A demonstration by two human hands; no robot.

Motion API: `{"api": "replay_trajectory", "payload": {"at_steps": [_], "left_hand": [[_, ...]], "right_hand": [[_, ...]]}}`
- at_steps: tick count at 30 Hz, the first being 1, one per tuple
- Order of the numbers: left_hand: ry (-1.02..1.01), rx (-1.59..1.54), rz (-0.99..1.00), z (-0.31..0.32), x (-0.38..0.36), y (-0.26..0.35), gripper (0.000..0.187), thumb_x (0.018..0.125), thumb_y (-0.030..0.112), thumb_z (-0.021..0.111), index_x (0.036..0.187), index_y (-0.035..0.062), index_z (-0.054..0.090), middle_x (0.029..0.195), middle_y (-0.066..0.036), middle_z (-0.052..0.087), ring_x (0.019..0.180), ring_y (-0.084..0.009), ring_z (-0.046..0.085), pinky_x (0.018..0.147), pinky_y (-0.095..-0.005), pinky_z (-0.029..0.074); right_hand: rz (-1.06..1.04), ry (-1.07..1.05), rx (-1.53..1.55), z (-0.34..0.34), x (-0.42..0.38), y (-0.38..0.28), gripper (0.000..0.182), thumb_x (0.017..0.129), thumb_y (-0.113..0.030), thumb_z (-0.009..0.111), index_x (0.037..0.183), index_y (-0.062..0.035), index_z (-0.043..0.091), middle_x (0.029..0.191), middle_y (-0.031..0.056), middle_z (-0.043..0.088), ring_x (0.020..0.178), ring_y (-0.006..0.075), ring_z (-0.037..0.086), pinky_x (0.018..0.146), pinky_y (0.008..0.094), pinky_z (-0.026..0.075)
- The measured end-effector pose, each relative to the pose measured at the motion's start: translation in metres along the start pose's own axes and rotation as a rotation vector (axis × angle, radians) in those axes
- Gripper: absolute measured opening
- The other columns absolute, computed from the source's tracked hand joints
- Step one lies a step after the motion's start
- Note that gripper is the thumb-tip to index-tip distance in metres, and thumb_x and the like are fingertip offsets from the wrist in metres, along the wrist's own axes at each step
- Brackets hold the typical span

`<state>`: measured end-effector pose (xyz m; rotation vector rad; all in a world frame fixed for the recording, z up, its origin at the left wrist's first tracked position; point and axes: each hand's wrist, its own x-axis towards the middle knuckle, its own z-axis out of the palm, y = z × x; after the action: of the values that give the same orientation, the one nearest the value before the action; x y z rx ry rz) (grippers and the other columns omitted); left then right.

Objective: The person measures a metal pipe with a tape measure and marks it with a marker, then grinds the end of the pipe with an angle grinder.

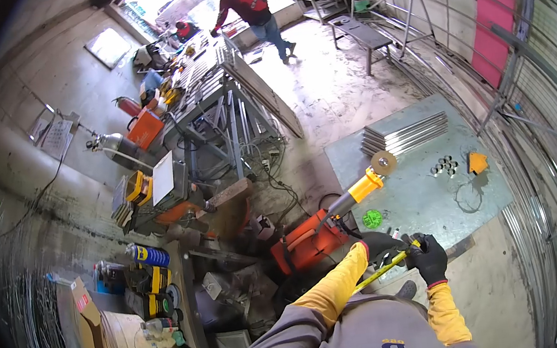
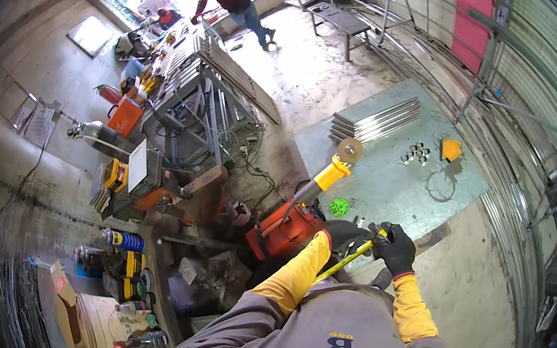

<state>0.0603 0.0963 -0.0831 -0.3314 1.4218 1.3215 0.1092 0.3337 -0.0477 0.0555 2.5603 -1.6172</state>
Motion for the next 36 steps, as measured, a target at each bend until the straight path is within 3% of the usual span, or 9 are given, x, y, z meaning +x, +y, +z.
{"api": "replay_trajectory", "payload": {"at_steps": [2, 3, 11, 16, 17, 19, 26, 30, 36], "left_hand": [[0.116, 0.55, 0.597, -0.017, 0.027, -0.032, 0.036, 0.109, 0.029, 0.063, 0.142, 0.022, 0.075, 0.112, -0.003, 0.081, 0.082, -0.0174, 0.069, 0.074, -0.0364, 0.053], [0.143, 0.748, 0.514, -0.015, 0.017, -0.023, 0.04, 0.11, 0.027, 0.061, 0.148, 0.024, 0.072, 0.118, -0.006, 0.081, 0.094, -0.0213, 0.071, 0.085, -0.0402, 0.055], [0.087, 0.623, 0.508, -0.028, 0.049, -0.04, 0.044, 0.107, 0.024, 0.06, 0.15, 0.0231, 0.069, 0.123, -0.015, 0.079, 0.098, -0.0296, 0.073, 0.084, -0.0425, 0.055], [0.213, 0.964, 0.883, -0.018, 0.013, -0.024, 0.04, 0.108, 0.03, 0.063, 0.145, 0.0177, 0.073, 0.116, -0.01, 0.081, 0.086, -0.0201, 0.071, 0.073, -0.0386, 0.054], [0.204, 0.963, 0.883, -0.005, -0.006, -0.007, 0.04, 0.108, 0.03, 0.063, 0.145, 0.0177, 0.073, 0.116, -0.01, 0.081, 0.086, -0.0201, 0.071, 0.073, -0.0386, 0.054], [-0.093, -0.093, 0.068, 0.016, -0.033, 0.023, 0.036, 0.103, 0.047, 0.072, 0.108, 0.0127, 0.08, 0.091, -0.007, 0.082, 0.058, -0.0134, 0.059, 0.051, -0.0318, 0.041], [0.121, 0.002, 0.125, 0.021, -0.026, 0.014, 0.036, 0.102, 0.046, 0.074, 0.113, 0.0123, 0.083, 0.096, -0.003, 0.083, 0.055, -0.0039, 0.051, 0.047, -0.026, 0.034], [0.219, 0.271, 0.326, 0.014, -0.002, -0.004, 0.053, 0.093, 0.064, 0.074, 0.1, 0.0126, 0.086, 0.081, -0.003, 0.077, 0.063, -0.0134, 0.062, 0.06, -0.036, 0.048], [0.302, 0.62, 0.249, 0.041, -0.059, 0.048, 0.055, 0.093, 0.066, 0.068, 0.1, 0.0142, 0.086, 0.073, -0.004, 0.074, 0.061, -0.0175, 0.064, 0.059, -0.0376, 0.048]], "right_hand": [[0.012, -0.014, 0.034, 0.003, 0.002, 0.004, 0.037, 0.092, -0.012, 0.086, 0.127, -0.0063, 0.074, 0.112, 0.0117, 0.083, 0.101, 0.02, 0.08, 0.089, 0.0338, 0.061], [0.012, -0.018, 0.07, 0.004, 0.003, 0.007, 0.037, 0.093, -0.011, 0.086, 0.127, -0.0055, 0.074, 0.113, 0.0117, 0.083, 0.101, 0.0197, 0.08, 0.089, 0.0334, 0.061], [-0.004, -0.028, 0.131, 0.001, 0.002, 0.006, 0.036, 0.093, -0.01, 0.085, 0.127, -0.0042, 0.073, 0.112, 0.0114, 0.083, 0.1, 0.0186, 0.079, 0.09, 0.0324, 0.06], [0.003, -0.027, 0.059, 0.004, 0.006, 0.012, 0.035, 0.093, -0.006, 0.084, 0.126, -0.0029, 0.074, 0.113, 0.009, 0.082, 0.101, 0.0154, 0.077, 0.091, 0.0316, 0.06], [-0.015, -0.019, 0.059, 0.004, 0.005, 0.017, 0.036, 0.093, -0.011, 0.085, 0.126, -0.0045, 0.075, 0.112, 0.0108, 0.083, 0.099, 0.0177, 0.079, 0.089, 0.0329, 0.06], [-0.01, -0.018, 0.045, 0.0, 0.002, 0.009, 0.036, 0.093, -0.011, 0.085, 0.127, -0.0049, 0.075, 0.111, 0.011, 0.083, 0.098, 0.0182, 0.079, 0.089, 0.0331, 0.06], [-0.031, -0.013, 0.035, 0.004, 0.004, 0.019, 0.037, 0.094, -0.013, 0.085, 0.129, -0.0051, 0.075, 0.111, 0.0099, 0.083, 0.097, 0.0165, 0.078, 0.088, 0.0333, 0.061], [-0.011, -0.033, 0.031, -0.002, 0.0, 0.006, 0.037, 0.095, -0.011, 0.083, 0.13, -0.005, 0.074, 0.11, 0.0092, 0.082, 0.096, 0.015, 0.077, 0.087, 0.0319, 0.061], [-0.005, -0.041, 0.217, 0.002, 0.01, 0.028, 0.033, 0.096, -0.009, 0.083, 0.127, -0.0049, 0.073, 0.11, 0.0071, 0.081, 0.096, 0.0131, 0.076, 0.088, 0.0305, 0.06]]}}
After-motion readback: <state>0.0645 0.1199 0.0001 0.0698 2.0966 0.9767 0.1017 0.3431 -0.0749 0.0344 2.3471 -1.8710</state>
